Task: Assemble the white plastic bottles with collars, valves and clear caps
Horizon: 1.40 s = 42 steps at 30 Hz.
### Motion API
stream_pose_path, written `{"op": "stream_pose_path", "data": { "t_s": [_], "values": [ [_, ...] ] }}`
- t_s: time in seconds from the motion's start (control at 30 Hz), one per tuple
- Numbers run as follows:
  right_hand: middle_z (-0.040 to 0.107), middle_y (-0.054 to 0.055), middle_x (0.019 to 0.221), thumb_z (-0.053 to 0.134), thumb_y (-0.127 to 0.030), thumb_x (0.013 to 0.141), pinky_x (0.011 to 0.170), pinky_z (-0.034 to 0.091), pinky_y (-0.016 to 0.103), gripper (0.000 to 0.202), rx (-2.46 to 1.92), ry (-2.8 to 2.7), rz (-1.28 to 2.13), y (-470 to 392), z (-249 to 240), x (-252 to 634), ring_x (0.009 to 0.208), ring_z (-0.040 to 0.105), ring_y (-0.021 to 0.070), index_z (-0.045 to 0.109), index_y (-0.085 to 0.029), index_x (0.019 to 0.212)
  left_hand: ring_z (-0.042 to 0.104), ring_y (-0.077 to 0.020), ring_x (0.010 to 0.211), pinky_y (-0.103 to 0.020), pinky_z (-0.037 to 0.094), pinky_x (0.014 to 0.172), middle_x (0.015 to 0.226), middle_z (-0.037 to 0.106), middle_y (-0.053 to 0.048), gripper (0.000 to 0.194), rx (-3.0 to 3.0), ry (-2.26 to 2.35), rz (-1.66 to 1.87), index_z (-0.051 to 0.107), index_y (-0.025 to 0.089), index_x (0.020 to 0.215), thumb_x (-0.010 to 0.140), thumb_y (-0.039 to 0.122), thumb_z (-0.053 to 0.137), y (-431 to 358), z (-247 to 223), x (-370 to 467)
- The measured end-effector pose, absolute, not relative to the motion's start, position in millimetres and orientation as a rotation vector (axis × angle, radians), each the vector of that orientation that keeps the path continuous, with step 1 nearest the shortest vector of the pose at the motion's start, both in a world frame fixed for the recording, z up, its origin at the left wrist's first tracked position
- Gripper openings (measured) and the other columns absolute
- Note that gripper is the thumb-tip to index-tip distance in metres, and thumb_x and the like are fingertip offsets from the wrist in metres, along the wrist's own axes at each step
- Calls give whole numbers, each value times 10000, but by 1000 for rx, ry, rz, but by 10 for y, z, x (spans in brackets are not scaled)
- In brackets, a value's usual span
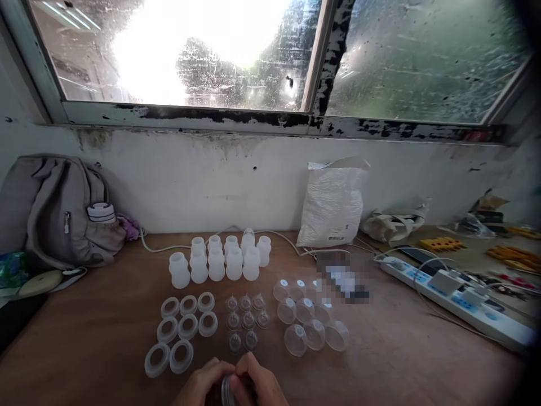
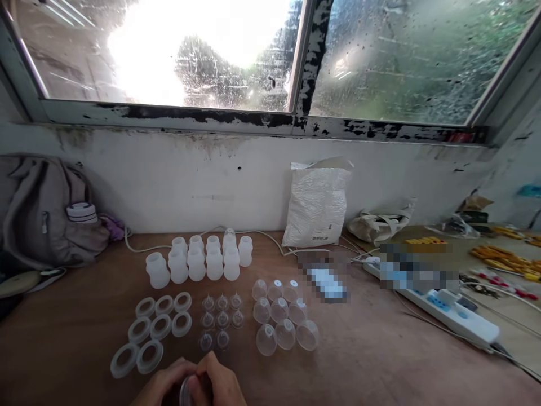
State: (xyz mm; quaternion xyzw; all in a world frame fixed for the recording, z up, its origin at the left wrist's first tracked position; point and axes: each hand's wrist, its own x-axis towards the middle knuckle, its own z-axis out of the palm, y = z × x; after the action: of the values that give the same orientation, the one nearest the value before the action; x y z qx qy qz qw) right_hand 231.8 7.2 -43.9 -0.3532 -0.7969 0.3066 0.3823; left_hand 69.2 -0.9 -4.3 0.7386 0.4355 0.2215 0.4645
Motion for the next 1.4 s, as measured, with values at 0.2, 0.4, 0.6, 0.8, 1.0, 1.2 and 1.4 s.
{"op": "stream_pose_path", "data": {
  "t_s": [0.2, 0.4, 0.6, 0.8, 1.0, 1.2, 1.4],
  "values": [
    [407, -31, 603, 301, -368, 859, 464, 323, 165, 200, -787, -1990, 931, 99, -299, 2391, 502, 385, 73, 341, -197, 766, 507, -159, 798, -239, 413, 722, 887, 576, -20, 427, 1824, 1142, 585, 574, 222, 986, 671, 508, 545, -89, 85, 765],
    [444, -12, 654, 328, -324, 859, 528, 367, 187, 150, -802, -1959, 1042, 58, -184, 2421, 580, 438, 92, 369, -193, 798, 474, -155, 792, -248, 397, 716, 882, 565, -7, 422, 1825, 1224, 551, 575, 219, 1010, 671, 469, 573, -95, 107, 725],
    [503, -8, 682, 329, -246, 865, 570, 384, 192, 102, -743, -2012, 900, -91, -100, 2462, 596, 469, 86, 405, -193, 822, 472, -133, 720, -218, 373, 647, 773, 565, -4, 385, 1649, 897, 554, 606, 144, 924, 675, 438, 587, -106, 281, 757],
    [524, -13, 686, 336, -201, 858, 565, 389, 188, 82, -663, -2066, 625, -177, -78, 2486, 572, 491, 75, 417, -197, 846, 500, -134, 681, -218, 374, 614, 725, 583, -17, 353, 1529, 793, 528, 628, 119, 867, 686, 418, 579, -118, 210, 729],
    [535, -10, 683, 364, -242, 853, 540, 399, 191, 69, -724, -2085, 661, -207, -16, 2520, 568, 503, 78, 402, -190, 878, 539, -156, 723, -244, 397, 665, 743, 606, -22, 321, 1512, 724, 519, 626, 116, 874, 703, 383, 574, -110, 182, 714],
    [522, -7, 709, 399, -246, 835, 525, 392, 182, 85, -699, -2111, 634, -208, -66, 2611, 566, 482, 75, 402, -192, 901, 544, -159, 733, -242, 401, 668, 749, 600, -14, 346, 1551, 738, 534, 624, 116, 882, 713, 409, 554, -133, 165, 724],
    [521, 46, 850, 468, -223, 794, 639, 424, 240, 202, -635, -2124, 433, -95, -120, 2760, 711, 512, 121, 405, -184, 982, 530, -147, 802, -252, 416, 708, 878, 580, -32, 420, 1658, 824, 667, 524, 140, 986, 674, 408, 603, -123, 140, 666]
  ]
}}
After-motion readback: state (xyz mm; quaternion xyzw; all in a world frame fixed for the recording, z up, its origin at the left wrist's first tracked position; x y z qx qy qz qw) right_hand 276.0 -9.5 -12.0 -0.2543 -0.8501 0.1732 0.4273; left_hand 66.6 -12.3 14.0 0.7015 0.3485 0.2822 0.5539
